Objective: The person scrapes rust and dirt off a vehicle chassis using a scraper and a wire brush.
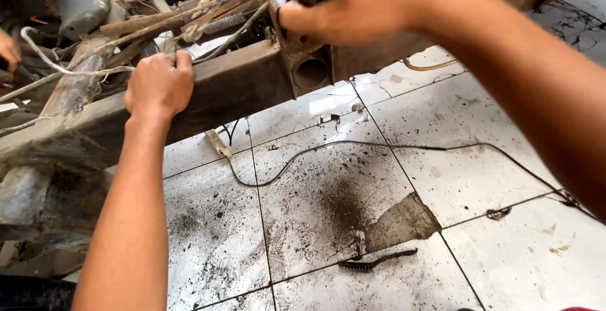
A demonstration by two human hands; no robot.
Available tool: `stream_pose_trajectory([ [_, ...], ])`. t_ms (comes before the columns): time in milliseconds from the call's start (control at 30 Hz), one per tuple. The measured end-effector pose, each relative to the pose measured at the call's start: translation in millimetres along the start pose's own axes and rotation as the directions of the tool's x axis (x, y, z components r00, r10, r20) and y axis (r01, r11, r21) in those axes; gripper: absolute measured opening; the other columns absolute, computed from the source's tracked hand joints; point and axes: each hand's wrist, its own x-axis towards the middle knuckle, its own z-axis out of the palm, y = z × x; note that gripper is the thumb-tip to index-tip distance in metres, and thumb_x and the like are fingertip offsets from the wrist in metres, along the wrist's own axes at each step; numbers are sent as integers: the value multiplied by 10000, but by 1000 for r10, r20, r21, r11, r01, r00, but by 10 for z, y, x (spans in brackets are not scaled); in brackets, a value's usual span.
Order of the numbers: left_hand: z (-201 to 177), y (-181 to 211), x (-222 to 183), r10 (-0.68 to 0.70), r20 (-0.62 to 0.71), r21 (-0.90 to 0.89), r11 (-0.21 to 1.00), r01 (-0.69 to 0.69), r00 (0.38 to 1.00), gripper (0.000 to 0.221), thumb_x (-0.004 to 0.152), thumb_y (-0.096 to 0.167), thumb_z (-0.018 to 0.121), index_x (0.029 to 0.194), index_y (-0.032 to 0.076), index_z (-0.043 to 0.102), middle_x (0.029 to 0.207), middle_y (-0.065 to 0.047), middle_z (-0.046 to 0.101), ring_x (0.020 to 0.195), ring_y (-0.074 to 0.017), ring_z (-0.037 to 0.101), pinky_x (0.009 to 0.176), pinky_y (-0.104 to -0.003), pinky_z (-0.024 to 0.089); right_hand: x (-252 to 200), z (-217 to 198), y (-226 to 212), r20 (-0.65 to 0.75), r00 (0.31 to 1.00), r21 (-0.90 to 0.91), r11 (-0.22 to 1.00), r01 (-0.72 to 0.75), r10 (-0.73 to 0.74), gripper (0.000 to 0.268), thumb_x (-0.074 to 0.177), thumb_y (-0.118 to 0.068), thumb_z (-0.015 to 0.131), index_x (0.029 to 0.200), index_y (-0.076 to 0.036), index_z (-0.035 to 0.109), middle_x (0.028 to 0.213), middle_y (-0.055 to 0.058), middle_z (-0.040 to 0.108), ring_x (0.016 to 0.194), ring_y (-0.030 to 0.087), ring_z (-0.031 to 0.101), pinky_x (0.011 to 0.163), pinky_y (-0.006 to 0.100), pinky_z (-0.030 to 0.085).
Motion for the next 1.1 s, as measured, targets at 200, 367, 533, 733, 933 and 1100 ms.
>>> stream_pose_trajectory([
  [200,-28,-17,-28,-37,67,-7,999,38,997,574,1073,405,397,773,42,725,853,-213,735,750,-322,705,815,-502,551,-50,41,-158,-117,993,-66,997,-31,24,452,1085,-482,589,1021,-57,729,642,99,644,473,242,598,481,412,491],
  [367,2,-25,-3,2,30,-14,1000,-1,1000,564,1055,400,403,723,74,722,792,-187,715,679,-301,675,739,-510,550,-83,347,-122,-416,887,27,973,231,-199,227,999,-176,645,942,13,758,628,126,610,507,254,573,514,390,463],
  [533,11,-38,-24,-14,66,-28,999,16,998,610,1073,425,374,645,90,651,674,-134,667,602,-262,629,732,-481,559,-145,391,-9,-402,874,-1,955,296,-272,205,1000,-159,660,1028,28,740,724,164,639,614,291,620,590,412,503],
  [733,-4,6,-46,-19,69,-10,1000,19,997,587,1067,420,363,676,96,658,682,-116,659,624,-234,621,741,-488,548,-123,349,89,-356,881,10,941,337,-312,260,956,-183,658,1081,28,744,756,188,687,610,288,668,604,412,541],
  [933,27,-39,-6,-3,51,9,1000,3,999,572,1062,428,362,784,72,712,801,-168,699,725,-285,664,772,-514,544,-157,362,97,-235,939,52,962,270,-251,283,996,-253,633,1037,-1,755,672,158,668,543,275,625,595,401,541],
  [1100,-5,-15,-28,-14,70,-1,1000,14,997,559,1063,397,364,814,52,727,835,-191,723,767,-293,690,792,-517,548,-164,-66,-78,-46,996,186,980,-69,79,380,994,-361,595,1226,-69,667,805,101,706,645,215,672,610,395,575],
])
